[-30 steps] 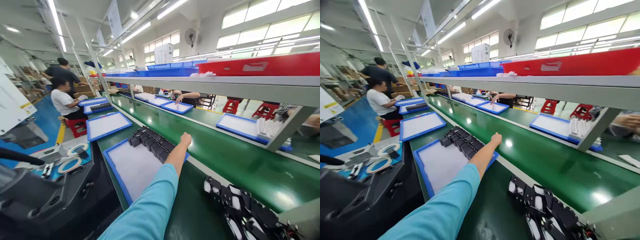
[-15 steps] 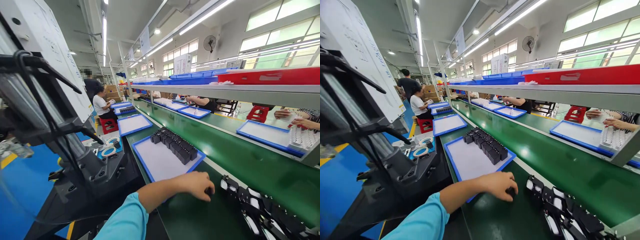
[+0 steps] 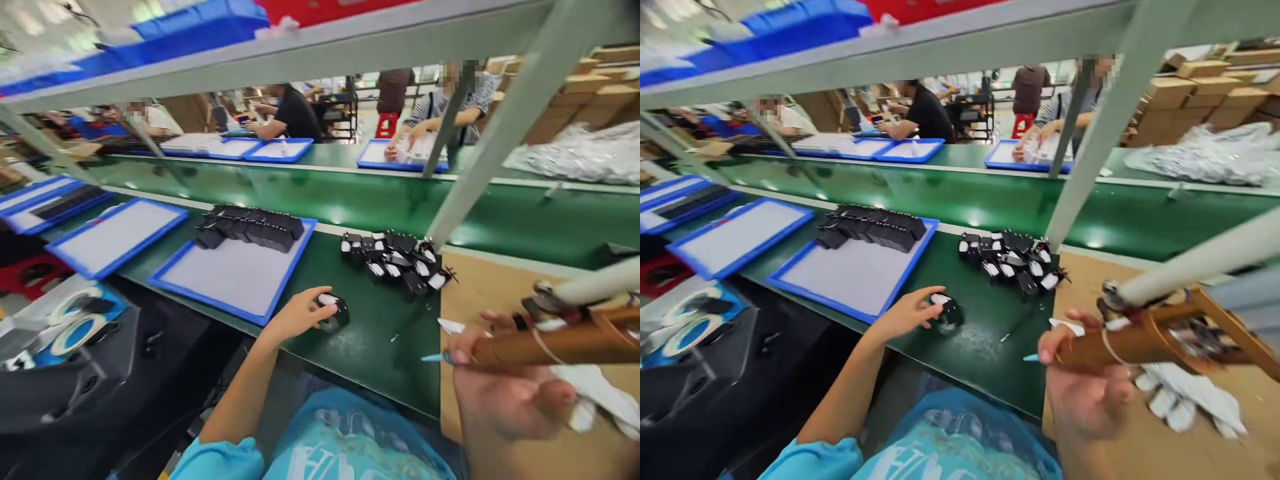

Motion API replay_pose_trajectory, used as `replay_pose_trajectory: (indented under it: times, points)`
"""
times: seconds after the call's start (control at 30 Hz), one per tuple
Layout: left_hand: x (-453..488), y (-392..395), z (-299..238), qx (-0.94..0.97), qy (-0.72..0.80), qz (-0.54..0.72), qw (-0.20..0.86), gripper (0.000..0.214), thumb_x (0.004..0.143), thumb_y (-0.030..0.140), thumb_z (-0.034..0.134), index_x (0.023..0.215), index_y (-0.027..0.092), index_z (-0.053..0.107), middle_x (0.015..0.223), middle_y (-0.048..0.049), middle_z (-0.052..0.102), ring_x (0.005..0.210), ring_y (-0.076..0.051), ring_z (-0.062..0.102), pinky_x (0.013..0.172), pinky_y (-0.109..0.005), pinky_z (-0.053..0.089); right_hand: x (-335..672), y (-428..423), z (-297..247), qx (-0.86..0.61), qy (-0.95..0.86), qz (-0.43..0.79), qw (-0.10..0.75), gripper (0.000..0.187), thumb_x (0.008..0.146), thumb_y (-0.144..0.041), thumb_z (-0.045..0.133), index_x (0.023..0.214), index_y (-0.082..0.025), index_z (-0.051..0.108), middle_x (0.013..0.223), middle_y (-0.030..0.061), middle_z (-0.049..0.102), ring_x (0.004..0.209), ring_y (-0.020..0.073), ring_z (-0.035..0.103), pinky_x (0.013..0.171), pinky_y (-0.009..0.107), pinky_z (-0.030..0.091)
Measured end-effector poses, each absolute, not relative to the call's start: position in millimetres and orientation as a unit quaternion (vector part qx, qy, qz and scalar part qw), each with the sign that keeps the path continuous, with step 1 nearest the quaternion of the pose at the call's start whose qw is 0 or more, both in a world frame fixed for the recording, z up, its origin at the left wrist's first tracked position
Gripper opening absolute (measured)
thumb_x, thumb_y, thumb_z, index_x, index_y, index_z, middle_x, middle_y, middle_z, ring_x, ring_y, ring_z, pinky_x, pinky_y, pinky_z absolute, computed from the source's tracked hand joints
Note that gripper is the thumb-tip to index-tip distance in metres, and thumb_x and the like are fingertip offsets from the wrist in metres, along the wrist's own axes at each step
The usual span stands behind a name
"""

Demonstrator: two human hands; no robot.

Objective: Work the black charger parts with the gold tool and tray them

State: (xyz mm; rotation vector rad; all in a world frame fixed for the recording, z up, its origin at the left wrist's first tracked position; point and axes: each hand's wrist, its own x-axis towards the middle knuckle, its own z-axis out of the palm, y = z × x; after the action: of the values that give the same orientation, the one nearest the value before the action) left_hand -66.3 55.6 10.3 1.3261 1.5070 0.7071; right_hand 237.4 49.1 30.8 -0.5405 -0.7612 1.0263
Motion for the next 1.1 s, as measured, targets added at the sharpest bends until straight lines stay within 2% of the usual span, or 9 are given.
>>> replay_pose_trajectory:
  times: [0.13,0.27,0.37,0.47,0.57,0.67,0.83,1.0,1.1]
  points:
    - [-62,34,-4,0.619,0.625,0.307,0.363,0.067,0.065,0.043,0.083,0.127,0.030,0.062,0.112,-0.0071,0.062,0.092,-0.023,0.060,0.076,-0.031,0.052,228,50,38,-0.232,-0.380,0.456,0.771,0.043,0.076,-0.059,0.060,0.104,-0.027,0.065,0.103,0.0026,0.064,0.043,0.0115,0.056,0.038,0.031,0.042]
    - [-44,30,-17,0.644,0.637,0.298,0.301,0.058,0.074,0.044,0.077,0.127,0.029,0.060,0.105,-0.0062,0.060,0.101,-0.026,0.056,0.091,-0.039,0.046,218,52,45,-0.225,-0.394,0.468,0.758,0.041,0.078,-0.058,0.059,0.105,-0.027,0.064,0.105,0.0022,0.060,0.044,0.0095,0.056,0.040,0.029,0.041]
    - [-41,38,-19,0.660,0.617,0.274,0.331,0.066,0.080,0.047,0.071,0.140,0.033,0.045,0.116,-0.0068,0.056,0.107,-0.026,0.055,0.094,-0.039,0.046,212,53,47,-0.214,-0.400,0.487,0.747,0.040,0.079,-0.057,0.060,0.109,-0.030,0.063,0.106,0.0019,0.058,0.046,0.0094,0.057,0.041,0.028,0.040]
    - [-47,52,-15,0.682,0.559,0.247,0.402,0.076,0.079,0.048,0.072,0.145,0.035,0.037,0.136,-0.0075,0.045,0.119,-0.026,0.052,0.100,-0.038,0.044,207,53,49,-0.204,-0.399,0.496,0.744,0.038,0.080,-0.056,0.060,0.108,-0.030,0.063,0.107,0.0021,0.058,0.047,0.0089,0.057,0.042,0.028,0.040]
    - [-55,65,-13,0.714,0.487,0.205,0.459,0.080,0.075,0.047,0.077,0.144,0.035,0.039,0.145,-0.0077,0.037,0.128,-0.027,0.047,0.106,-0.038,0.042,205,54,49,-0.197,-0.400,0.498,0.744,0.036,0.080,-0.055,0.060,0.103,-0.028,0.064,0.107,0.0024,0.058,0.047,0.0088,0.057,0.042,0.028,0.041]
    - [-58,69,-15,0.745,0.440,0.193,0.464,0.074,0.072,0.045,0.080,0.137,0.030,0.046,0.144,-0.0091,0.040,0.133,-0.028,0.043,0.113,-0.040,0.036,206,53,49,-0.194,-0.396,0.497,0.747,0.037,0.080,-0.054,0.061,0.106,-0.029,0.063,0.107,0.0021,0.059,0.047,0.0090,0.058,0.041,0.028,0.041]
    - [-51,60,-25,0.731,0.479,0.229,0.429,0.071,0.071,0.045,0.081,0.129,0.024,0.046,0.138,-0.0117,0.050,0.127,-0.027,0.052,0.108,-0.041,0.042,207,53,49,-0.199,-0.393,0.494,0.750,0.039,0.080,-0.055,0.062,0.108,-0.029,0.060,0.106,0.0020,0.059,0.046,0.0088,0.057,0.040,0.028,0.041]
    - [-38,46,-31,0.711,0.560,0.287,0.313,0.064,0.074,0.041,0.079,0.129,0.028,0.049,0.133,-0.0063,0.058,0.117,-0.024,0.060,0.100,-0.039,0.049,204,55,50,-0.195,-0.392,0.496,0.750,0.038,0.080,-0.055,0.062,0.108,-0.029,0.060,0.105,0.0018,0.060,0.047,0.0087,0.057,0.040,0.027,0.040]
    - [-30,37,-37,0.677,0.584,0.338,0.292,0.054,0.078,0.036,0.076,0.125,0.027,0.052,0.127,-0.0048,0.063,0.108,-0.021,0.065,0.095,-0.035,0.052,196,57,50,-0.192,-0.391,0.500,0.748,0.039,0.081,-0.055,0.061,0.110,-0.029,0.060,0.103,0.0016,0.061,0.046,0.0081,0.056,0.038,0.025,0.038]
